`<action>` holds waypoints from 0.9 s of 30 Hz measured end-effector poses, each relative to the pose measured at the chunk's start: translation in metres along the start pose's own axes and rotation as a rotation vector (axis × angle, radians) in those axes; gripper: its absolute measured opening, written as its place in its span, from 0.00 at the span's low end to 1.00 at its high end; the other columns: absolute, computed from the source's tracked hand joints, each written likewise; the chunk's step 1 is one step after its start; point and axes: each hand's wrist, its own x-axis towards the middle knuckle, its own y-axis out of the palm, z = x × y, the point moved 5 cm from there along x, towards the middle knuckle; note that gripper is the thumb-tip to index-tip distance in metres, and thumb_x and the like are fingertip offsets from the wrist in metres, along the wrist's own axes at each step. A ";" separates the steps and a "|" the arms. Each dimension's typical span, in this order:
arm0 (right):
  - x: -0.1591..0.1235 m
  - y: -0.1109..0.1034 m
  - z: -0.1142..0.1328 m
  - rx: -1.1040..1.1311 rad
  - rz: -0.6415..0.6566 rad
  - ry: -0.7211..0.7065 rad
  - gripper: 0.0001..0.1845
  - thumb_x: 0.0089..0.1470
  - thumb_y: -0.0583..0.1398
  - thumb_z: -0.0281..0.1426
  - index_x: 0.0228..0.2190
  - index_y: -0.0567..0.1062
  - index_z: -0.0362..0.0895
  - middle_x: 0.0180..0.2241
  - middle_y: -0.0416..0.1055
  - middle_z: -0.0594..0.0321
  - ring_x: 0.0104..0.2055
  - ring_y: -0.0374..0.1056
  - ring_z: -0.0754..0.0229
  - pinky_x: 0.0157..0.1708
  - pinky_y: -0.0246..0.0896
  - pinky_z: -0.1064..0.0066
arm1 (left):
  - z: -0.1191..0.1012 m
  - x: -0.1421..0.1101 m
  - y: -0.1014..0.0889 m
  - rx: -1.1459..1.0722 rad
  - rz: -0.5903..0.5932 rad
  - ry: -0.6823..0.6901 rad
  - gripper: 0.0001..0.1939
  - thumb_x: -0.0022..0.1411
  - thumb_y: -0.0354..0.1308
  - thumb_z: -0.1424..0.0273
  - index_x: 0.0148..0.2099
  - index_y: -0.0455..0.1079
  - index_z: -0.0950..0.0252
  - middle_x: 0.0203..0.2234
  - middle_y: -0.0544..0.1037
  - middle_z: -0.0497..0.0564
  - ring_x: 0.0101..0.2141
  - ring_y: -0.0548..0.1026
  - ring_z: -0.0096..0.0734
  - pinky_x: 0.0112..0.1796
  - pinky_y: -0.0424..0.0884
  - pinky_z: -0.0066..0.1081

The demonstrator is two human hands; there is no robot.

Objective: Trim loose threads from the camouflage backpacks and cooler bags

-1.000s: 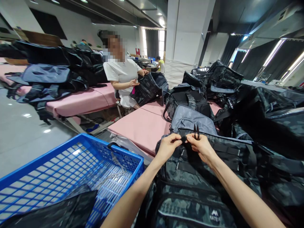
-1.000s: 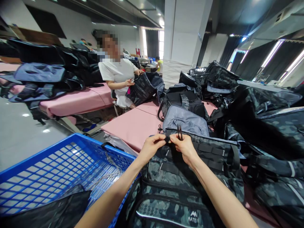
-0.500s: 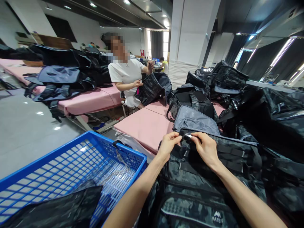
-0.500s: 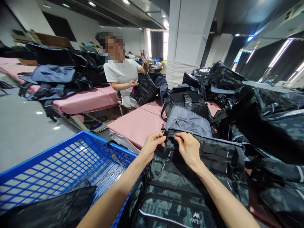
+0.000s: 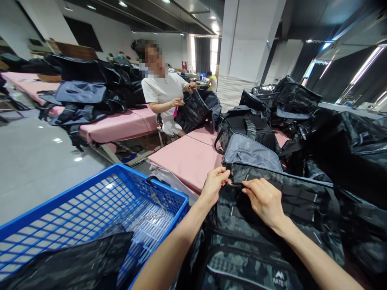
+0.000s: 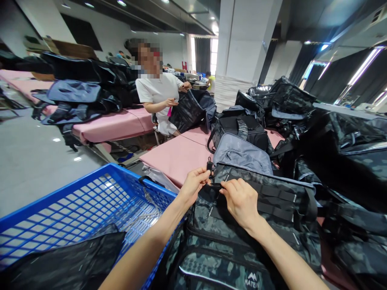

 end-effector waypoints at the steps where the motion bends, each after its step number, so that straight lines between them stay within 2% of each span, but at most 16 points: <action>1: 0.001 0.000 0.001 -0.021 -0.001 -0.012 0.06 0.56 0.55 0.27 0.32 0.73 0.42 0.26 0.72 0.62 0.28 0.62 0.64 0.29 0.54 0.72 | 0.000 0.000 0.000 0.002 0.000 0.001 0.13 0.43 0.63 0.65 0.28 0.66 0.69 0.13 0.67 0.43 0.15 0.64 0.18 0.20 0.54 0.20; 12: 0.000 -0.001 0.011 -0.242 -0.050 -0.135 0.06 0.55 0.57 0.28 0.35 0.73 0.42 0.29 0.73 0.62 0.29 0.60 0.63 0.28 0.50 0.70 | 0.000 -0.001 0.000 0.034 -0.013 -0.004 0.12 0.44 0.63 0.65 0.27 0.67 0.68 0.12 0.67 0.44 0.15 0.62 0.18 0.20 0.52 0.21; 27: 0.001 -0.005 0.014 -0.274 -0.046 -0.145 0.06 0.56 0.56 0.28 0.35 0.73 0.42 0.28 0.73 0.61 0.29 0.61 0.63 0.28 0.49 0.69 | -0.001 -0.001 0.000 0.018 -0.013 0.001 0.12 0.44 0.63 0.65 0.26 0.66 0.68 0.12 0.68 0.44 0.16 0.62 0.18 0.21 0.54 0.21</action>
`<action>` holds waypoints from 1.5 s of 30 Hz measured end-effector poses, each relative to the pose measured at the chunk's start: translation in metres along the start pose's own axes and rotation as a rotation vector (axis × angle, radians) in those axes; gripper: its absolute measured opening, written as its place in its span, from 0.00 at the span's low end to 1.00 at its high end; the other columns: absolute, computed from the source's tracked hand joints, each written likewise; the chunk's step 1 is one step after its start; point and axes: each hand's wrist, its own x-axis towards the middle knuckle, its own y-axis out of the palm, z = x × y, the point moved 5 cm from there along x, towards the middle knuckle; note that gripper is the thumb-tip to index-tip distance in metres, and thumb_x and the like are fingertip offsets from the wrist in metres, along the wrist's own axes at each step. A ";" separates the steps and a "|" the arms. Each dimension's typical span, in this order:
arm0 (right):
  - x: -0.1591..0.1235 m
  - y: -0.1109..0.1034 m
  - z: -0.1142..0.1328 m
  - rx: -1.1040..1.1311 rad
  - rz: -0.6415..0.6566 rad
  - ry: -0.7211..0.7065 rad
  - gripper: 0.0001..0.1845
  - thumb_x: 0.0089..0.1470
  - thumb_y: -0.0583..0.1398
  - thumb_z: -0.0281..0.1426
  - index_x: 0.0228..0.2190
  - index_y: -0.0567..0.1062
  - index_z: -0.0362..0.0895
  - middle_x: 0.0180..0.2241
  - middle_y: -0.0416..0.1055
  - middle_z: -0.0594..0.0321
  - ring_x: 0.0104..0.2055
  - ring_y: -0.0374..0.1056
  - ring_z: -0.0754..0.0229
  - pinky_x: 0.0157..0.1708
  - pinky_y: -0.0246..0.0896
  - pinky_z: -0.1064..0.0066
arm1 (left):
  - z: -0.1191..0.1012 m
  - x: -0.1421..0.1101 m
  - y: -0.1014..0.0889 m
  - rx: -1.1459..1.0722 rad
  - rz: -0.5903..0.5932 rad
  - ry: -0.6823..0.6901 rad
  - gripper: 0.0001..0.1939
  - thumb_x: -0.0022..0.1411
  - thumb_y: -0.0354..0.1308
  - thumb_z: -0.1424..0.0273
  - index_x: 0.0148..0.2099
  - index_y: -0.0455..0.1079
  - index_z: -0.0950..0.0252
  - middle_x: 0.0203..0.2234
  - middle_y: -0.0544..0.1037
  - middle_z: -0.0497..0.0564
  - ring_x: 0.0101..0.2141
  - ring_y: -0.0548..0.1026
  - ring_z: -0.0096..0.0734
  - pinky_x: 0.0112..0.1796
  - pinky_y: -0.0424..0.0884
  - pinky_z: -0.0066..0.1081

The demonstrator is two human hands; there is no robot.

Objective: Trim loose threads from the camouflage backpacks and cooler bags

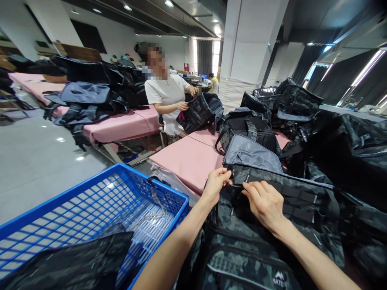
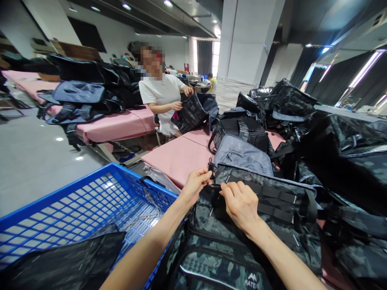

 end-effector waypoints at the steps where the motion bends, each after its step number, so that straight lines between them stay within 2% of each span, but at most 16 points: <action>1: 0.000 0.000 0.000 -0.004 0.004 -0.003 0.06 0.56 0.56 0.28 0.35 0.73 0.42 0.28 0.73 0.61 0.29 0.61 0.63 0.28 0.49 0.69 | 0.000 0.000 0.000 -0.001 -0.001 -0.001 0.12 0.44 0.63 0.65 0.26 0.66 0.68 0.12 0.68 0.44 0.16 0.62 0.18 0.21 0.54 0.21; 7: 0.001 -0.001 0.005 -0.050 -0.003 -0.030 0.07 0.56 0.56 0.28 0.35 0.73 0.42 0.28 0.73 0.62 0.28 0.60 0.63 0.27 0.48 0.68 | 0.000 -0.001 0.001 -0.009 -0.005 0.002 0.11 0.43 0.63 0.66 0.26 0.66 0.68 0.12 0.68 0.44 0.15 0.62 0.18 0.20 0.54 0.21; 10: 0.001 0.003 0.006 -0.020 0.000 0.004 0.07 0.55 0.56 0.27 0.35 0.73 0.42 0.28 0.73 0.62 0.28 0.61 0.63 0.27 0.50 0.69 | 0.000 -0.002 0.001 -0.027 -0.001 -0.022 0.11 0.43 0.63 0.66 0.26 0.67 0.68 0.12 0.67 0.43 0.15 0.62 0.18 0.20 0.53 0.21; 12: 0.000 0.008 0.001 0.125 0.023 0.093 0.07 0.55 0.56 0.28 0.34 0.73 0.42 0.28 0.73 0.62 0.29 0.63 0.63 0.28 0.53 0.70 | 0.001 -0.003 0.001 -0.046 0.013 -0.050 0.12 0.43 0.64 0.66 0.27 0.67 0.68 0.12 0.67 0.43 0.15 0.62 0.18 0.20 0.54 0.21; 16: -0.002 0.020 -0.011 0.623 0.145 0.305 0.06 0.56 0.55 0.31 0.34 0.73 0.45 0.29 0.73 0.65 0.29 0.66 0.65 0.29 0.59 0.75 | 0.003 -0.002 0.001 -0.060 0.043 -0.082 0.13 0.42 0.64 0.66 0.28 0.67 0.68 0.12 0.69 0.44 0.15 0.64 0.20 0.20 0.55 0.21; 17: -0.003 0.020 -0.014 0.668 0.152 0.337 0.06 0.56 0.55 0.32 0.34 0.73 0.45 0.29 0.73 0.65 0.29 0.67 0.65 0.29 0.60 0.75 | 0.003 -0.002 0.000 -0.061 0.043 -0.082 0.13 0.42 0.64 0.66 0.28 0.67 0.68 0.12 0.69 0.45 0.15 0.64 0.20 0.20 0.55 0.21; 19: -0.003 0.016 -0.019 0.598 0.120 0.349 0.07 0.56 0.55 0.32 0.34 0.73 0.45 0.30 0.73 0.64 0.30 0.66 0.63 0.30 0.59 0.73 | 0.003 -0.001 0.000 -0.062 0.037 -0.070 0.12 0.43 0.64 0.67 0.28 0.67 0.69 0.12 0.69 0.45 0.15 0.64 0.20 0.20 0.55 0.21; 23: -0.004 0.007 -0.018 0.343 0.066 0.231 0.07 0.56 0.54 0.29 0.33 0.73 0.42 0.28 0.72 0.61 0.29 0.64 0.62 0.30 0.57 0.71 | 0.002 -0.001 0.000 -0.069 0.025 -0.050 0.11 0.43 0.64 0.68 0.26 0.67 0.69 0.12 0.69 0.45 0.15 0.65 0.19 0.21 0.56 0.21; 31: -0.014 0.006 -0.019 0.328 0.071 0.191 0.08 0.57 0.54 0.30 0.34 0.72 0.42 0.27 0.72 0.62 0.27 0.62 0.64 0.28 0.56 0.73 | 0.002 0.001 -0.001 -0.064 0.032 -0.052 0.10 0.43 0.64 0.68 0.27 0.68 0.69 0.14 0.70 0.45 0.15 0.66 0.20 0.20 0.57 0.22; 45: -0.001 0.012 -0.003 0.187 0.043 0.089 0.07 0.56 0.55 0.27 0.33 0.74 0.43 0.26 0.72 0.62 0.28 0.63 0.64 0.29 0.55 0.72 | 0.002 -0.001 0.001 -0.084 0.039 -0.068 0.12 0.43 0.64 0.67 0.26 0.67 0.69 0.13 0.69 0.44 0.15 0.64 0.19 0.20 0.56 0.20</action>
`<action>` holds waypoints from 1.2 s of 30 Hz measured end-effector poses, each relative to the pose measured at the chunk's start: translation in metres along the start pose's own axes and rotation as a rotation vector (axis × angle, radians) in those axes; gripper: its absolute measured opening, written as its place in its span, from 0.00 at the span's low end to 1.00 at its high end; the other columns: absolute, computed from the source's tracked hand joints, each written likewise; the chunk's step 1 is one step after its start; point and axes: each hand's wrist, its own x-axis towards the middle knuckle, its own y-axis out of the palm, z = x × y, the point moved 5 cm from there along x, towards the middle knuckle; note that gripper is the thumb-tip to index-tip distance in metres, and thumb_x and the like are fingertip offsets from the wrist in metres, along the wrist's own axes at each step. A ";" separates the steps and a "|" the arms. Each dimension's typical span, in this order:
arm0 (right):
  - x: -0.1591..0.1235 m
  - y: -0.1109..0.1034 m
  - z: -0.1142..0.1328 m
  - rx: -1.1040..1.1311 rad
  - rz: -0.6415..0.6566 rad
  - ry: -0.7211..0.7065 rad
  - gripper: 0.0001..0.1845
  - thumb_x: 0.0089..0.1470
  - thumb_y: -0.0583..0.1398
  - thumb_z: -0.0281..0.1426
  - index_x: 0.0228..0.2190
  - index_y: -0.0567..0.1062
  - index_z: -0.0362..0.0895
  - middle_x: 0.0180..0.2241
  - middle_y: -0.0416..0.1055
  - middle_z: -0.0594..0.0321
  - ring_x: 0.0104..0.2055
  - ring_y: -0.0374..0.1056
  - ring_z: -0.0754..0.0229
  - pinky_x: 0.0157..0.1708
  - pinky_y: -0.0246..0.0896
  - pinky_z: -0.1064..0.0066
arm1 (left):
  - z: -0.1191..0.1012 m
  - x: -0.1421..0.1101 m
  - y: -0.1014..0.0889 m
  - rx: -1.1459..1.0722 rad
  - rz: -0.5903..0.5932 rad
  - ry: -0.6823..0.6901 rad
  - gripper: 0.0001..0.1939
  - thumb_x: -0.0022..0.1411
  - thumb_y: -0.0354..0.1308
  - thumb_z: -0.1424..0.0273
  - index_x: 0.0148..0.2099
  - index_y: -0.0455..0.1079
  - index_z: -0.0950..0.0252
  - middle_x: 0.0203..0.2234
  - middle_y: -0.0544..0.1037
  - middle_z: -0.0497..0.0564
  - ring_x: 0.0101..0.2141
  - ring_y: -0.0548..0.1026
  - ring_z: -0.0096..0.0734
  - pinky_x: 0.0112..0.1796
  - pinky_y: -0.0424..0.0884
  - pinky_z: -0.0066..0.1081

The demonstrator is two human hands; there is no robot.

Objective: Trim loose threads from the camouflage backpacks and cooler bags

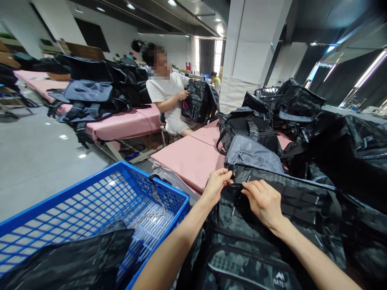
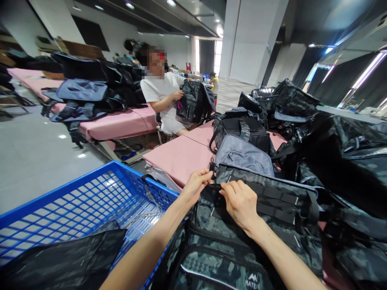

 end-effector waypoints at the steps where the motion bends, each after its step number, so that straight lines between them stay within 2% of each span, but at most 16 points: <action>1: 0.000 0.000 0.000 0.012 -0.005 0.001 0.07 0.56 0.55 0.27 0.33 0.74 0.43 0.26 0.72 0.62 0.28 0.63 0.64 0.29 0.55 0.72 | 0.000 0.000 0.000 0.001 0.006 0.005 0.11 0.43 0.64 0.67 0.27 0.67 0.69 0.13 0.69 0.44 0.15 0.64 0.19 0.21 0.56 0.20; 3: 0.000 0.001 -0.006 0.114 -0.006 0.066 0.08 0.56 0.54 0.28 0.33 0.74 0.44 0.26 0.73 0.62 0.28 0.64 0.64 0.29 0.56 0.72 | -0.001 -0.002 0.000 0.023 0.016 0.038 0.10 0.44 0.64 0.68 0.27 0.69 0.68 0.15 0.70 0.45 0.17 0.65 0.19 0.22 0.58 0.21; 7: -0.007 0.001 -0.037 0.453 -0.007 0.450 0.09 0.55 0.55 0.34 0.34 0.74 0.45 0.31 0.74 0.62 0.31 0.67 0.61 0.31 0.59 0.72 | -0.008 -0.010 -0.006 0.173 0.050 0.228 0.08 0.47 0.62 0.71 0.33 0.73 0.67 0.27 0.77 0.49 0.27 0.73 0.26 0.33 0.66 0.25; 10: -0.014 0.001 -0.055 0.620 0.002 0.658 0.11 0.52 0.57 0.37 0.36 0.74 0.45 0.34 0.74 0.62 0.35 0.68 0.59 0.34 0.61 0.69 | -0.016 -0.020 -0.011 0.412 0.109 0.423 0.07 0.51 0.57 0.74 0.33 0.75 0.64 0.36 0.78 0.52 0.39 0.74 0.33 0.44 0.65 0.30; 13: -0.018 0.003 -0.062 0.699 0.004 0.718 0.13 0.50 0.58 0.38 0.35 0.74 0.44 0.34 0.74 0.61 0.37 0.68 0.57 0.37 0.60 0.67 | -0.020 -0.029 -0.011 0.672 0.162 0.581 0.10 0.53 0.53 0.77 0.32 0.75 0.62 0.39 0.77 0.54 0.43 0.72 0.35 0.48 0.62 0.33; 15: -0.021 0.004 -0.066 0.723 -0.010 0.745 0.14 0.48 0.59 0.39 0.35 0.74 0.43 0.34 0.74 0.60 0.37 0.67 0.57 0.39 0.60 0.65 | -0.020 -0.032 -0.009 0.796 0.185 0.625 0.10 0.53 0.53 0.77 0.32 0.74 0.62 0.41 0.76 0.54 0.43 0.72 0.36 0.47 0.62 0.34; 19: -0.027 0.003 -0.078 0.759 -0.053 0.794 0.16 0.46 0.60 0.40 0.35 0.75 0.43 0.33 0.74 0.60 0.36 0.67 0.57 0.39 0.59 0.64 | -0.017 -0.025 -0.009 0.896 0.099 0.666 0.05 0.52 0.54 0.75 0.27 0.70 0.63 0.35 0.75 0.54 0.39 0.72 0.34 0.43 0.64 0.32; 21: -0.029 0.002 -0.087 0.772 -0.079 0.815 0.17 0.45 0.61 0.41 0.35 0.75 0.43 0.32 0.74 0.60 0.35 0.67 0.57 0.39 0.59 0.64 | -0.015 -0.017 -0.010 0.882 0.039 0.633 0.04 0.50 0.54 0.77 0.28 0.68 0.64 0.31 0.73 0.51 0.35 0.71 0.32 0.39 0.64 0.31; 24: -0.019 -0.002 -0.101 0.765 -0.112 0.825 0.20 0.44 0.61 0.45 0.34 0.74 0.43 0.31 0.74 0.59 0.34 0.68 0.57 0.38 0.60 0.64 | -0.009 -0.004 -0.013 0.727 0.043 0.481 0.09 0.46 0.55 0.78 0.33 0.66 0.64 0.30 0.73 0.49 0.33 0.70 0.29 0.35 0.65 0.28; 26: 0.003 -0.004 -0.106 0.685 -0.092 0.782 0.23 0.44 0.60 0.47 0.36 0.74 0.42 0.34 0.74 0.57 0.36 0.68 0.56 0.39 0.61 0.64 | -0.007 -0.002 -0.018 0.558 0.044 0.408 0.11 0.46 0.55 0.77 0.35 0.64 0.65 0.34 0.74 0.50 0.36 0.72 0.30 0.38 0.66 0.29; 28: 0.033 -0.001 -0.105 0.489 -0.002 0.714 0.27 0.42 0.60 0.48 0.41 0.72 0.44 0.39 0.73 0.55 0.41 0.68 0.53 0.41 0.60 0.63 | -0.005 -0.009 -0.030 0.460 0.001 0.395 0.15 0.47 0.56 0.74 0.41 0.64 0.65 0.41 0.73 0.53 0.43 0.71 0.32 0.45 0.65 0.33; 30: 0.063 0.013 -0.100 0.243 0.189 0.663 0.28 0.42 0.60 0.49 0.43 0.71 0.46 0.41 0.73 0.55 0.45 0.67 0.50 0.43 0.58 0.62 | 0.007 -0.028 -0.053 0.505 -0.071 0.376 0.24 0.46 0.58 0.71 0.48 0.62 0.64 0.49 0.68 0.55 0.51 0.66 0.37 0.51 0.61 0.36; 32: 0.081 0.039 -0.093 0.144 0.444 0.638 0.24 0.41 0.61 0.48 0.36 0.75 0.45 0.38 0.74 0.53 0.44 0.67 0.48 0.41 0.58 0.62 | 0.032 -0.058 -0.084 0.650 -0.153 0.298 0.30 0.46 0.59 0.68 0.53 0.60 0.64 0.54 0.65 0.56 0.55 0.62 0.41 0.54 0.59 0.40; 34: 0.088 0.061 -0.086 0.171 0.569 0.643 0.19 0.34 0.66 0.45 0.25 0.76 0.43 0.30 0.75 0.53 0.39 0.69 0.47 0.36 0.59 0.64 | 0.068 -0.094 -0.119 0.773 -0.227 0.148 0.30 0.48 0.58 0.63 0.54 0.62 0.65 0.55 0.65 0.58 0.55 0.62 0.44 0.55 0.57 0.42; 36: 0.089 0.073 -0.080 0.245 0.587 0.649 0.14 0.30 0.68 0.40 0.19 0.74 0.42 0.23 0.73 0.57 0.33 0.70 0.51 0.32 0.59 0.68 | 0.101 -0.127 -0.145 0.848 -0.267 0.004 0.27 0.50 0.55 0.59 0.50 0.66 0.68 0.49 0.71 0.60 0.52 0.67 0.45 0.53 0.61 0.41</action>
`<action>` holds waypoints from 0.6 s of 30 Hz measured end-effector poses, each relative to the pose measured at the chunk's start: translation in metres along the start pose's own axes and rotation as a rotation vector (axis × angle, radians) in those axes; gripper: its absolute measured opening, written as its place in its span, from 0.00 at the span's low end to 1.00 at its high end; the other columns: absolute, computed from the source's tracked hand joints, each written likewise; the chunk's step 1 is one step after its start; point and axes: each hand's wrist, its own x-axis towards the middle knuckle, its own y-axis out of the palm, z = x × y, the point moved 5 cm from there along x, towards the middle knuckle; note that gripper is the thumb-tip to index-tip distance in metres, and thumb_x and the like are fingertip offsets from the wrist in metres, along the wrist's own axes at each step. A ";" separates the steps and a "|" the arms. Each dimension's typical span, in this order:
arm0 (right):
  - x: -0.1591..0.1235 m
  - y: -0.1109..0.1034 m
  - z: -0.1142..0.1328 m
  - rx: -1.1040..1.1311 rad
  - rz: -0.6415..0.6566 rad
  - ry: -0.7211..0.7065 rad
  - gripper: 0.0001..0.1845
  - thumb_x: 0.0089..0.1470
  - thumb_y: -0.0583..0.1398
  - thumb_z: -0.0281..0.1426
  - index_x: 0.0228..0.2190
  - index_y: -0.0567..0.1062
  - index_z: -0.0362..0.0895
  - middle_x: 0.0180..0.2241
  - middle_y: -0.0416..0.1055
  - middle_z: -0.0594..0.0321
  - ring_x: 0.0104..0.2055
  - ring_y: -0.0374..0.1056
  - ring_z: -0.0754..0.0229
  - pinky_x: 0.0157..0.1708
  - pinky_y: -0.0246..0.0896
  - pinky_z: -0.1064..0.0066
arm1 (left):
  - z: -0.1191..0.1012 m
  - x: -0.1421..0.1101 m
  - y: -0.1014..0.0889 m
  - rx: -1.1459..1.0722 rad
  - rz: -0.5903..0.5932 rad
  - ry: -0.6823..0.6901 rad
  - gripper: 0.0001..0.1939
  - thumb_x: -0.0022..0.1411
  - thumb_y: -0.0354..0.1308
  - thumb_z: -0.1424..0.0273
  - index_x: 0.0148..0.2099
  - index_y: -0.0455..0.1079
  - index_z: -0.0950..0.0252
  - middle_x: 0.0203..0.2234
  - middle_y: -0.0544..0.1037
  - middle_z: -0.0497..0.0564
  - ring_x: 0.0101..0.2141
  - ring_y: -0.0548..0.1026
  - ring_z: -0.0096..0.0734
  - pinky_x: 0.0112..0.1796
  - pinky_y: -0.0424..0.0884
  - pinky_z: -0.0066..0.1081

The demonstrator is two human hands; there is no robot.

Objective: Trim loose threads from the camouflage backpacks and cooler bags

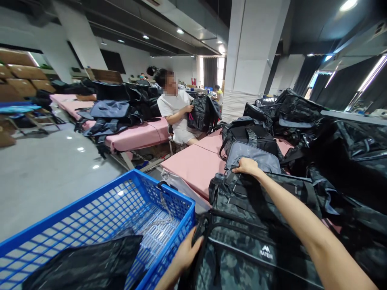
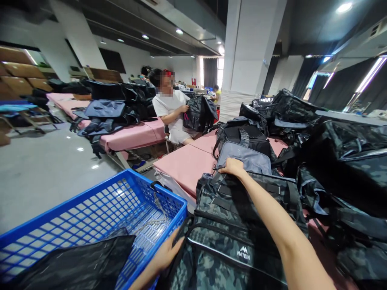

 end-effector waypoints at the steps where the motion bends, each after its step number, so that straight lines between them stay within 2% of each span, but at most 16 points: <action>1: -0.001 0.000 0.001 0.038 0.000 -0.013 0.12 0.32 0.67 0.38 0.18 0.74 0.42 0.21 0.72 0.60 0.31 0.70 0.53 0.30 0.58 0.69 | 0.011 -0.011 -0.001 0.029 -0.007 -0.010 0.25 0.52 0.53 0.58 0.48 0.68 0.67 0.47 0.74 0.58 0.50 0.69 0.44 0.52 0.63 0.39; 2: -0.003 -0.004 0.001 0.080 -0.011 -0.032 0.11 0.34 0.65 0.37 0.18 0.74 0.42 0.20 0.71 0.62 0.30 0.69 0.56 0.30 0.58 0.71 | 0.014 -0.019 -0.003 0.066 -0.013 -0.006 0.23 0.53 0.51 0.57 0.47 0.69 0.66 0.44 0.76 0.55 0.48 0.71 0.42 0.50 0.66 0.37; 3: -0.007 -0.014 0.000 0.124 -0.034 -0.052 0.09 0.37 0.64 0.36 0.19 0.74 0.42 0.20 0.71 0.63 0.29 0.69 0.58 0.29 0.58 0.72 | 0.007 -0.023 -0.006 0.112 -0.035 0.013 0.21 0.55 0.49 0.57 0.45 0.70 0.64 0.41 0.78 0.52 0.45 0.73 0.41 0.48 0.68 0.36; 5: -0.021 -0.053 -0.005 0.212 -0.124 -0.092 0.09 0.43 0.60 0.36 0.24 0.75 0.42 0.24 0.71 0.64 0.30 0.68 0.62 0.30 0.58 0.74 | -0.032 -0.020 -0.023 0.240 -0.128 0.094 0.19 0.58 0.48 0.58 0.43 0.72 0.62 0.37 0.79 0.49 0.40 0.76 0.39 0.42 0.71 0.35; 7: -0.045 -0.112 -0.018 0.353 -0.301 -0.144 0.11 0.46 0.58 0.36 0.28 0.74 0.42 0.28 0.71 0.65 0.32 0.66 0.65 0.33 0.58 0.76 | -0.100 -0.012 -0.051 0.391 -0.326 0.258 0.17 0.58 0.49 0.59 0.42 0.72 0.62 0.36 0.80 0.49 0.36 0.77 0.39 0.38 0.73 0.34; 9: -0.086 -0.177 -0.043 0.708 -0.646 -0.267 0.10 0.41 0.62 0.35 0.25 0.73 0.41 0.25 0.69 0.67 0.28 0.63 0.67 0.31 0.58 0.75 | -0.181 -0.005 -0.078 0.493 -0.534 0.557 0.17 0.57 0.51 0.60 0.45 0.71 0.63 0.38 0.79 0.50 0.36 0.77 0.38 0.39 0.72 0.33; 10: -0.110 -0.201 -0.058 0.823 -0.766 -0.311 0.10 0.38 0.64 0.34 0.23 0.72 0.41 0.23 0.66 0.68 0.26 0.61 0.68 0.30 0.57 0.76 | -0.218 -0.003 -0.087 0.537 -0.581 0.720 0.17 0.58 0.52 0.62 0.47 0.70 0.62 0.39 0.78 0.49 0.37 0.77 0.36 0.39 0.73 0.32; 11: -0.135 -0.216 -0.076 0.897 -0.844 -0.322 0.11 0.36 0.66 0.34 0.22 0.71 0.41 0.21 0.64 0.70 0.24 0.59 0.69 0.27 0.56 0.76 | -0.251 -0.002 -0.091 0.586 -0.604 0.878 0.16 0.59 0.52 0.66 0.49 0.69 0.62 0.42 0.77 0.49 0.39 0.76 0.35 0.41 0.72 0.33; 12: -0.161 -0.220 -0.094 0.938 -0.888 -0.293 0.11 0.35 0.66 0.33 0.21 0.71 0.41 0.20 0.62 0.71 0.22 0.56 0.70 0.24 0.54 0.77 | -0.279 -0.004 -0.091 0.651 -0.618 1.074 0.16 0.58 0.52 0.69 0.49 0.69 0.62 0.42 0.77 0.48 0.40 0.76 0.34 0.43 0.72 0.33; 13: -0.187 -0.216 -0.112 0.955 -0.934 -0.238 0.11 0.34 0.66 0.33 0.21 0.71 0.42 0.20 0.61 0.71 0.21 0.55 0.71 0.22 0.52 0.77 | -0.299 -0.006 -0.086 0.721 -0.618 1.264 0.16 0.57 0.53 0.72 0.49 0.69 0.61 0.43 0.77 0.48 0.41 0.76 0.33 0.43 0.72 0.33; 14: -0.209 -0.199 -0.130 0.972 -0.897 -0.149 0.11 0.34 0.66 0.33 0.20 0.70 0.42 0.19 0.60 0.71 0.20 0.53 0.71 0.21 0.51 0.77 | -0.311 -0.007 -0.079 0.780 -0.592 1.424 0.17 0.56 0.52 0.75 0.48 0.68 0.61 0.43 0.77 0.48 0.42 0.75 0.33 0.44 0.71 0.33; 15: -0.229 -0.174 -0.147 0.985 -0.835 -0.052 0.12 0.34 0.67 0.35 0.20 0.69 0.42 0.17 0.58 0.72 0.18 0.51 0.71 0.19 0.48 0.77 | -0.316 -0.007 -0.068 0.831 -0.544 1.548 0.18 0.55 0.52 0.78 0.48 0.68 0.61 0.44 0.76 0.48 0.44 0.75 0.33 0.44 0.71 0.34; 16: -0.248 -0.143 -0.162 0.988 -0.783 0.040 0.14 0.35 0.67 0.37 0.19 0.69 0.43 0.16 0.56 0.72 0.18 0.50 0.71 0.17 0.46 0.76 | -0.315 -0.004 -0.056 0.875 -0.472 1.626 0.19 0.55 0.50 0.80 0.49 0.68 0.61 0.44 0.76 0.49 0.45 0.74 0.33 0.45 0.71 0.34; 18: -0.280 -0.077 -0.187 0.993 -0.696 0.195 0.18 0.33 0.67 0.40 0.17 0.66 0.43 0.15 0.54 0.71 0.18 0.48 0.70 0.17 0.44 0.76 | -0.304 0.006 -0.031 0.937 -0.293 1.682 0.20 0.56 0.48 0.81 0.49 0.67 0.62 0.44 0.76 0.51 0.47 0.72 0.34 0.45 0.71 0.34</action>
